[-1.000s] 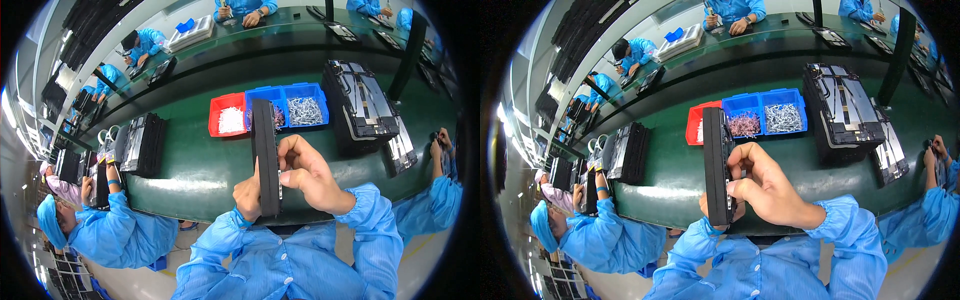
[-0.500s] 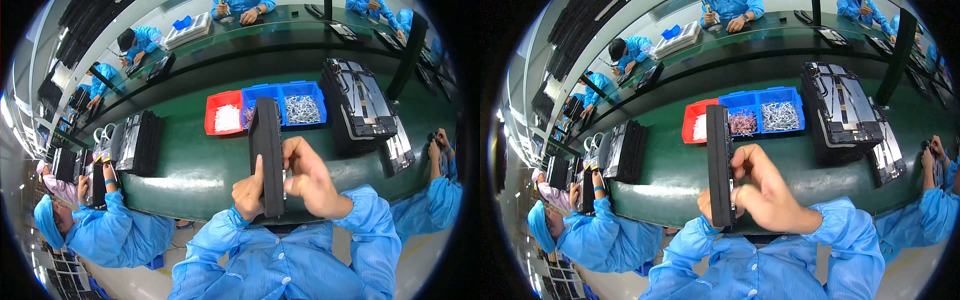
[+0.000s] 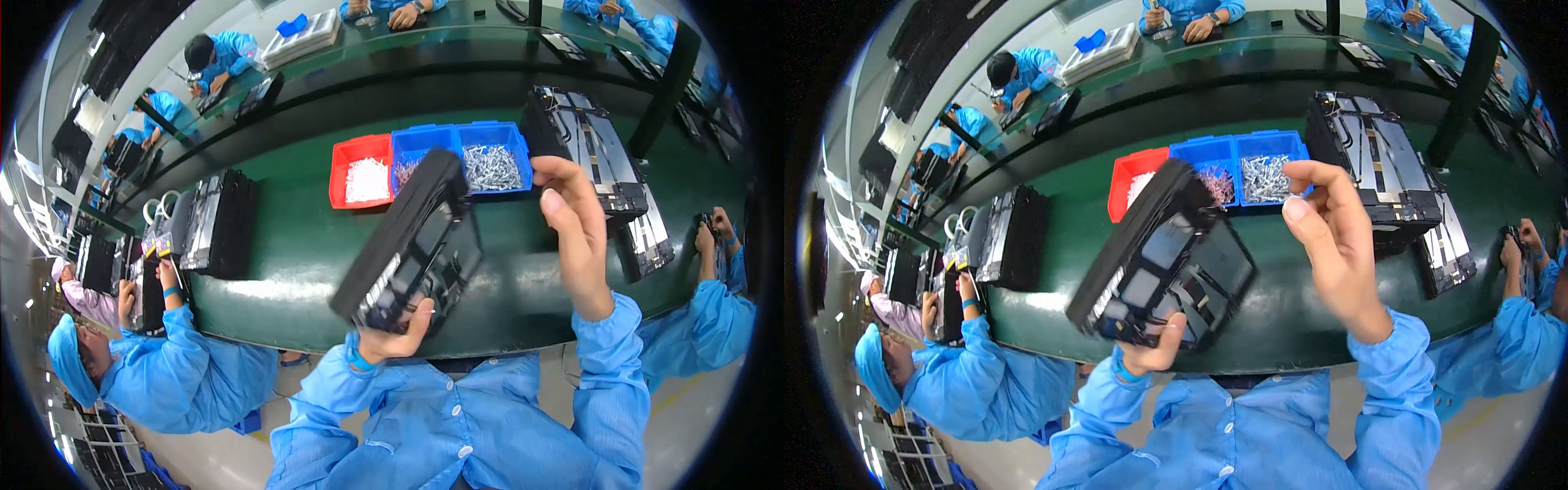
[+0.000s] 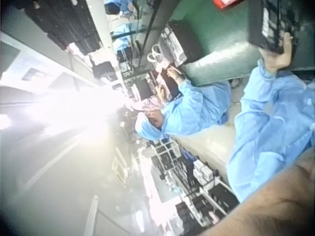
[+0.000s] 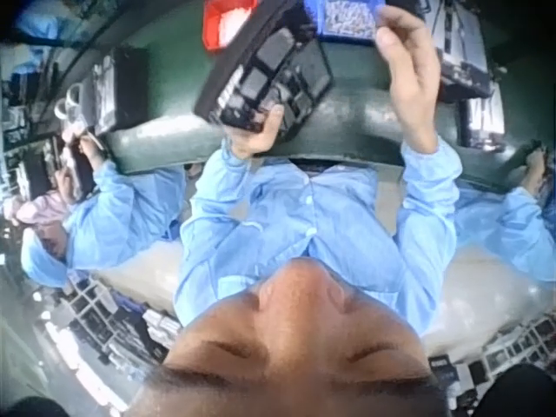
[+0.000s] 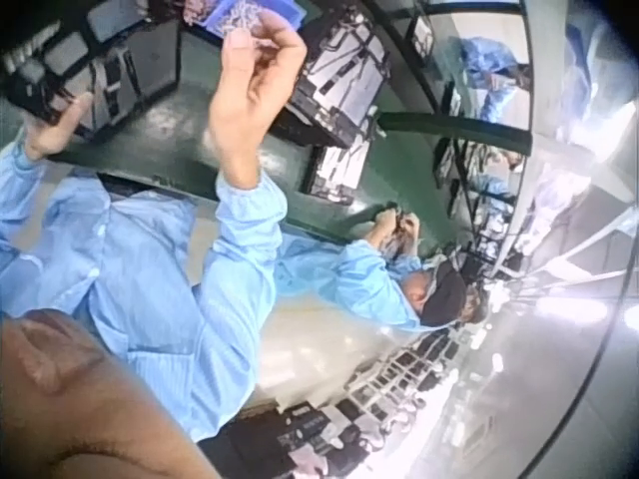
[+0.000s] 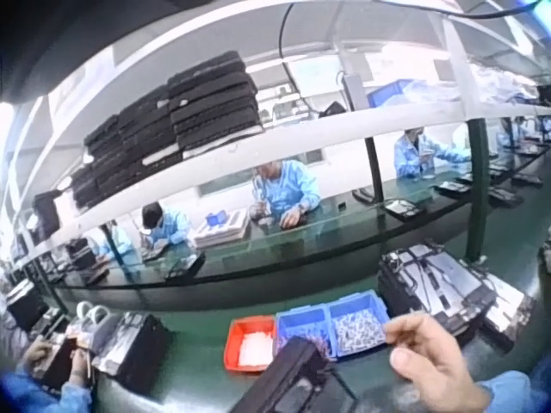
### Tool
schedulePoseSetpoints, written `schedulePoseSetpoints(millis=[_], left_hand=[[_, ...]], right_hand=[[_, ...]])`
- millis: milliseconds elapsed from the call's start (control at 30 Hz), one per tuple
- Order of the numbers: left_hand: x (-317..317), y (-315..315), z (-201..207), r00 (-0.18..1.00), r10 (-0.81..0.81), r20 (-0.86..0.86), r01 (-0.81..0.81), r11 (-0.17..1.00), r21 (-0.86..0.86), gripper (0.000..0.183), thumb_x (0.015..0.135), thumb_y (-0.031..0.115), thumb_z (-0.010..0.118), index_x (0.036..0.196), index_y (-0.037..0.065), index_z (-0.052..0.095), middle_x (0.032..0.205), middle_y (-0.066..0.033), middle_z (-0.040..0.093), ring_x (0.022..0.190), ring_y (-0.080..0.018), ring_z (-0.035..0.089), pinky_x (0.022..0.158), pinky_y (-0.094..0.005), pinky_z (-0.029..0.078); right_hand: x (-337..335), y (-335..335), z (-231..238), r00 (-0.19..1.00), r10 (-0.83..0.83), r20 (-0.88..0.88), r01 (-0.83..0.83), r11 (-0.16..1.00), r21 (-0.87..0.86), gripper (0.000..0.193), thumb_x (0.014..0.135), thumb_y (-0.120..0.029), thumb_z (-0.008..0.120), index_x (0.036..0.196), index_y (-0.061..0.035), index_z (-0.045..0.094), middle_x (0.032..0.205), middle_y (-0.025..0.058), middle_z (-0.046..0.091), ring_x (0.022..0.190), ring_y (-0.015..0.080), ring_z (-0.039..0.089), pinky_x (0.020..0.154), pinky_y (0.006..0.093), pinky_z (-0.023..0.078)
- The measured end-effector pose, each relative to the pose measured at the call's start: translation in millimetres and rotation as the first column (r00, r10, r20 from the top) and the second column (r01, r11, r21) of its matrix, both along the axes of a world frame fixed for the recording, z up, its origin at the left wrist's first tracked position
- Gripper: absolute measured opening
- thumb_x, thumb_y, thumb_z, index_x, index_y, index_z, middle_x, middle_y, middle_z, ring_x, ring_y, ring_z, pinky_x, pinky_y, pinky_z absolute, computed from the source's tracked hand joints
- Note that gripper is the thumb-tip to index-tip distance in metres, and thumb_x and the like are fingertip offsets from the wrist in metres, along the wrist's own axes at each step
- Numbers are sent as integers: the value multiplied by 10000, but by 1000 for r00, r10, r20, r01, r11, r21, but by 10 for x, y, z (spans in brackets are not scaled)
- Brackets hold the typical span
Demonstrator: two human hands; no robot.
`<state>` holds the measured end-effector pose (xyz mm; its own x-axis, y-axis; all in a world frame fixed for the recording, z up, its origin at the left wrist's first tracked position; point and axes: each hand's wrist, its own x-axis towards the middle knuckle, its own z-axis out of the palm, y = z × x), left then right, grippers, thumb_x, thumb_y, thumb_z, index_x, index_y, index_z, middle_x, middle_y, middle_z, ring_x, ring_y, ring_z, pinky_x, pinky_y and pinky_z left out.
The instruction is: The person assembles tablet devices by picking small components from bins, attaching them to the tablet frames and ribbon cables, pressing parts along the side edges, and stacking the finished units.
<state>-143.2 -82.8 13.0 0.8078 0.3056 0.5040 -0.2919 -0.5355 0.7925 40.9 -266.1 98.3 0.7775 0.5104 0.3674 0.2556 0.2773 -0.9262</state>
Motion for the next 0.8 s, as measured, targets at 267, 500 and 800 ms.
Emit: schedulePoseSetpoints(millis=[267,500,800], left_hand=[[448,421,66,723,-582,-373,253,725,-641,796,849,331,789,1416,-82,413,1171,-132,619,950,-154,594,794,-299,508],[562,512,34,740,-276,-613,367,930,24,345,924,252,702,1188,31,687,962,-124,627,823,-216,622,688,-311,498],[610,367,68,834,-164,-527,353,893,281,319,878,30,642,1192,51,692,877,-140,626,748,-291,607,693,-378,508]], right_hand=[[-448,-393,-1030,510,413,-755,-513,850,118,595,827,-148,678,1349,10,441,995,145,660,657,201,650,404,282,475],[-1251,-339,-1180,458,388,-800,-356,904,235,366,997,-186,515,1264,62,477,998,218,662,722,286,691,529,375,572],[-1290,-224,-978,390,458,-799,-288,885,367,331,1030,-217,561,1181,77,565,987,186,674,775,247,699,617,380,611]])
